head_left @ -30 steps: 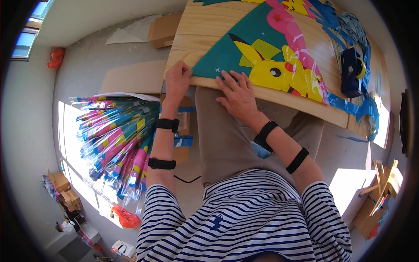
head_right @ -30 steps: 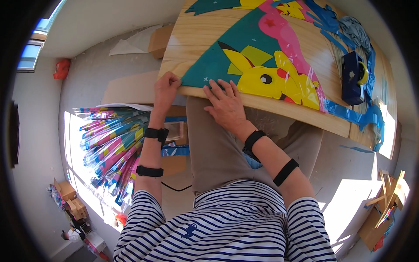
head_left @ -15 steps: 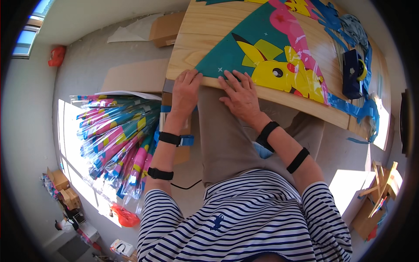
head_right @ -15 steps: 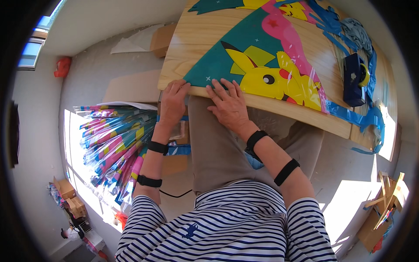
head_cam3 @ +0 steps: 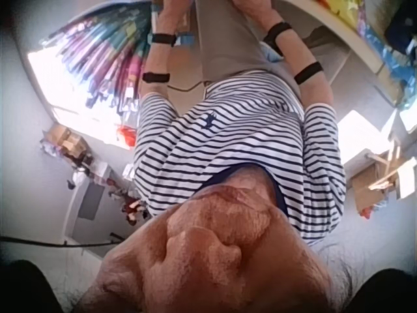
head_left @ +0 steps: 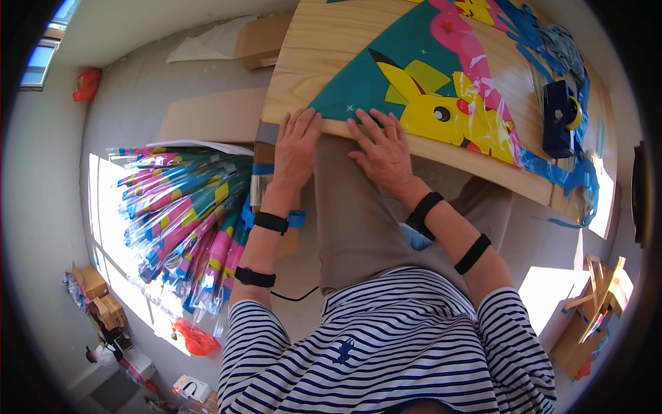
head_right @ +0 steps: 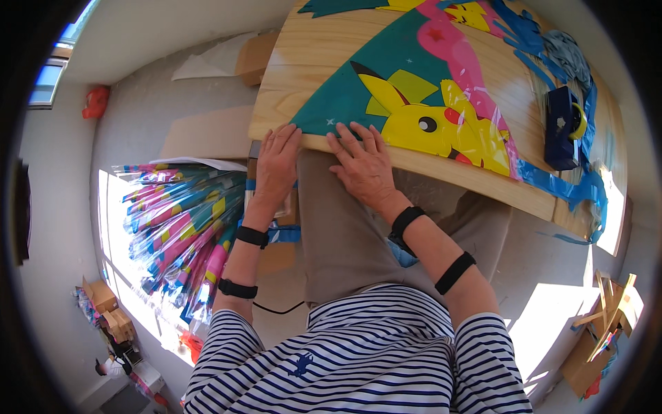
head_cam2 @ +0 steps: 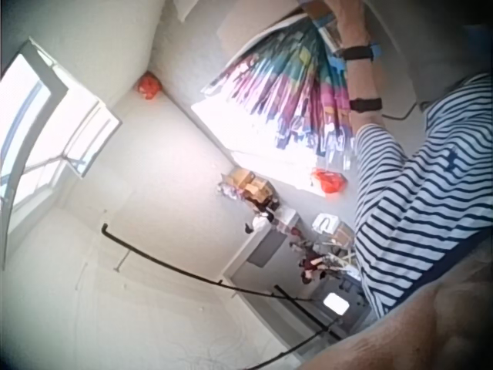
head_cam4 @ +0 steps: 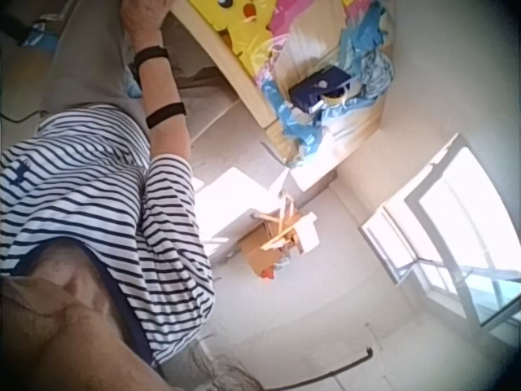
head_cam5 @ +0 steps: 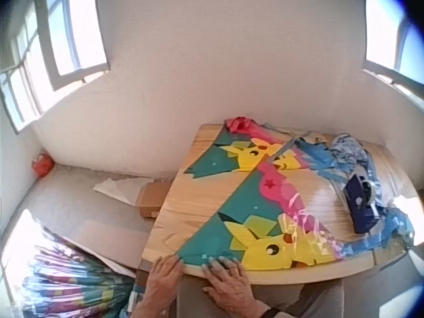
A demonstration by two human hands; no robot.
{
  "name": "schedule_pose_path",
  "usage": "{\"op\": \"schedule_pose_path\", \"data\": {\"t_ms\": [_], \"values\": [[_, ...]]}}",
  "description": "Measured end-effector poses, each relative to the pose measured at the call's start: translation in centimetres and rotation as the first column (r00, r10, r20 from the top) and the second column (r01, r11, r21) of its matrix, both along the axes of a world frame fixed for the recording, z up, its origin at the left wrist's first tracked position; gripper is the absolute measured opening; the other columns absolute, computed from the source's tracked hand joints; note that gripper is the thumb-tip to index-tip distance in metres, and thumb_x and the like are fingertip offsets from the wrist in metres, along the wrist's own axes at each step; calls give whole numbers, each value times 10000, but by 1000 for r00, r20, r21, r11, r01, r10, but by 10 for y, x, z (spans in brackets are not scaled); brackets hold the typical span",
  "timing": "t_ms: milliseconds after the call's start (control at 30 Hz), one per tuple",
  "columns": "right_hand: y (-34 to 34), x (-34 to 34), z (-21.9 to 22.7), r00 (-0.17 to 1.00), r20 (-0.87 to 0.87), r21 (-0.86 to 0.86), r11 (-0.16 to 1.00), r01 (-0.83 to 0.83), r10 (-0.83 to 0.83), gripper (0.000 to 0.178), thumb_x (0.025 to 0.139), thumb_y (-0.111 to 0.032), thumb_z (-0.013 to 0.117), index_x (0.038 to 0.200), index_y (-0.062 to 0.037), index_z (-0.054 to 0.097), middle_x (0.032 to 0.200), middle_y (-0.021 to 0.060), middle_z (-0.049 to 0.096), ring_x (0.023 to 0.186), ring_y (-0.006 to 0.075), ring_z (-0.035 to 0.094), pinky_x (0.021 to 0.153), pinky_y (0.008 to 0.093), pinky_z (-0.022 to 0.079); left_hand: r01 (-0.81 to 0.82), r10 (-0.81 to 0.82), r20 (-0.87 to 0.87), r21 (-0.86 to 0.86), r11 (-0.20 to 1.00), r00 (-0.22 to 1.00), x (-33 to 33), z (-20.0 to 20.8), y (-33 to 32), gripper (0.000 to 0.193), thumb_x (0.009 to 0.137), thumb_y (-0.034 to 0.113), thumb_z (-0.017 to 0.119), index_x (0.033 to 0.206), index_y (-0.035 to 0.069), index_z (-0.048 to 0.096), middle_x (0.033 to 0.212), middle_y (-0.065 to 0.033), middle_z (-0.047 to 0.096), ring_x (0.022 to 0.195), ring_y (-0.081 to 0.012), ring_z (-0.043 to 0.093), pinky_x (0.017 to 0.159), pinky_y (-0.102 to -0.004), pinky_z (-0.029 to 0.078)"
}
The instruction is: Assembling plastic kites by attaching strips and folding edges at a workshop table.
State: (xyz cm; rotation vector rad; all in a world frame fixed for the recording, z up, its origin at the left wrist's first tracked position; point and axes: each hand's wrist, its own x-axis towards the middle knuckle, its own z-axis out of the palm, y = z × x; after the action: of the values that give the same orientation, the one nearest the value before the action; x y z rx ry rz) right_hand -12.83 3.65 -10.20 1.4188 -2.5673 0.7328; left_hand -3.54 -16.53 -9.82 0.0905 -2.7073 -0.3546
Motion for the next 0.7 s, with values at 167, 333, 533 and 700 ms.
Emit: {"op": "schedule_pose_path", "data": {"t_ms": [167,333,533,700], "values": [[2,1,1,1000,12,-20,1000,0,1,622,801,-270,774,1375,-135,574,1458,69,497,1363,300,418,1176,487,282,-14,15,-31,33,999,999,4,-13,1,362,862,-7,590,1222,8,630,1293,-121,603,1281,-311,542,1122,-502,384],[4,-2,-4,1000,28,-38,999,0,1,604,813,-269,765,1369,-128,575,1467,78,484,1362,312,415,1182,488,277,-44,45,-28,37,998,999,-5,-9,6,319,879,33,626,1197,19,644,1258,-102,620,1231,-314,563,1110,-495,389],[21,-7,12,987,153,-199,980,-13,44,649,836,-290,744,1402,-64,520,1475,128,465,1398,340,380,1185,520,267,-87,84,74,31,996,994,-5,9,7,309,889,49,635,1195,16,645,1249,-135,618,1189,-341,561,1106,-490,375],[89,-18,21,989,-3,-38,989,146,-146,700,847,-341,727,1421,-20,486,1512,145,433,1447,342,334,1191,554,239,-70,71,67,-18,997,995,-12,22,26,385,882,76,644,1259,12,602,1377,-147,540,1286,-336,498,1166,-511,301]]}}
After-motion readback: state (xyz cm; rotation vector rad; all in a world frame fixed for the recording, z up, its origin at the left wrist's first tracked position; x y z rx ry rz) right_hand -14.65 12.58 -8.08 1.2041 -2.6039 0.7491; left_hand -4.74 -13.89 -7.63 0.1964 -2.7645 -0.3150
